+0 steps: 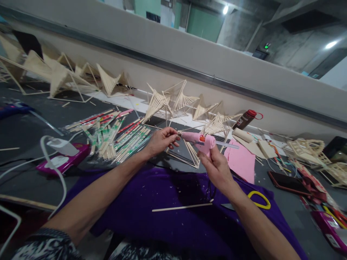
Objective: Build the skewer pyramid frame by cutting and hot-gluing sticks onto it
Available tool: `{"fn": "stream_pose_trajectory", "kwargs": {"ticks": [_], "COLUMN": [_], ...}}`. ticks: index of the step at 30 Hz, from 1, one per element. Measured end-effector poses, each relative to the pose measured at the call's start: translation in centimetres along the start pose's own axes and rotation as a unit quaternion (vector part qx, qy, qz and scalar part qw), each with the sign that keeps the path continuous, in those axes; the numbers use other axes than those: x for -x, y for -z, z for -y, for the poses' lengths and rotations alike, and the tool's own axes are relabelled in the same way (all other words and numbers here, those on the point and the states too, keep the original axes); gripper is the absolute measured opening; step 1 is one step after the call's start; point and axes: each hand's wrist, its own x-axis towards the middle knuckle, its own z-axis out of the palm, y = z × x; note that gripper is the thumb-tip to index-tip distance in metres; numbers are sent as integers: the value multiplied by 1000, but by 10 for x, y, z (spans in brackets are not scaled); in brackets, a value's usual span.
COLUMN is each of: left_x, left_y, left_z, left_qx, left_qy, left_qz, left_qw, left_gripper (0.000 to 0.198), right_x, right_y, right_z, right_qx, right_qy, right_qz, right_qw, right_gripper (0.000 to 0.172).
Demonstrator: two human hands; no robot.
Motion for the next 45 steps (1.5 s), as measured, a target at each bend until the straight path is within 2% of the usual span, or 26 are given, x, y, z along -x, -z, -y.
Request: {"fn": "stream_pose_trajectory", "kwargs": {"ticks": [2,6,9,12,16,18,21,23,27,29,32,34,36,37,38,39,40,41,42,43,44,45], "left_x": [0,-1,-3,-5,-4,-3,-1,-1,-2,-3,-3,-2,-2,-2,-3,-3,-3,-3,-3,-3,-2,-2], "left_y": [0,0,0,-1,-2,-2,-2,-3,-4,-4,-4,-4,-3,-3,-3,-2,-2,-2,-2,-2,-2,-2], "left_z": [-1,-3,-4,-7,-10,-13,-17,-19,-20,-18,-14,-11,-7,-6,-5,-4,-3,-2,-1,-1,0,0], "left_qx": [-1,9,5,-8,-27,-37,-49,-50,-41,-38,-31,-17,-7,-6,-7,-8,-9,-10,-9,-8,-5,-2], "left_qy": [6,10,16,21,21,22,27,33,36,31,22,20,17,16,14,14,15,16,16,15,13,12], "left_qz": [2,6,-1,-7,-13,-15,-11,-10,-17,-22,-26,-19,-16,-13,-14,-13,-12,-10,-8,-6,-5,-4], "left_qw": [1000,1000,1000,1000,999,999,998,998,998,999,999,999,1000,1000,1000,1000,1000,1000,1000,1000,1000,1000], "left_gripper": [10,14,20,22,21,19,17,16,13,14,18,20,21,21,20,20,19,18,18,18,18,19], "right_x": [4,9,12,16,22,23,26,28,31,30,26,25,25,26,27,28,28,27,25,21,15,7], "right_y": [8,38,65,85,95,95,96,95,93,92,92,95,101,104,107,109,109,106,101,93,82,69], "right_z": [5,-4,-32,-69,-101,-104,-102,-101,-109,-115,-126,-134,-143,-145,-146,-145,-140,-131,-119,-105,-89,-72], "right_qx": [-25,-137,-227,-302,-387,-418,-429,-421,-412,-380,-273,-224,-157,-25,121,251,346,389,387,342,271,208], "right_qy": [-13,-75,-130,-195,-265,-281,-296,-296,-245,-249,-293,-314,-332,-329,-316,-292,-257,-212,-161,-102,-40,1], "right_qz": [-14,-102,-149,-161,-171,-168,-167,-158,-124,-120,-140,-146,-141,-139,-127,-119,-123,-120,-114,-97,-69,-48], "right_qw": [1000,982,954,919,867,847,837,842,869,883,906,911,919,934,932,915,894,888,901,929,959,977], "right_gripper": [20,23,23,24,18,15,22,25,28,30,23,15,14,16,21,26,31,33,32,30,27,24]}}
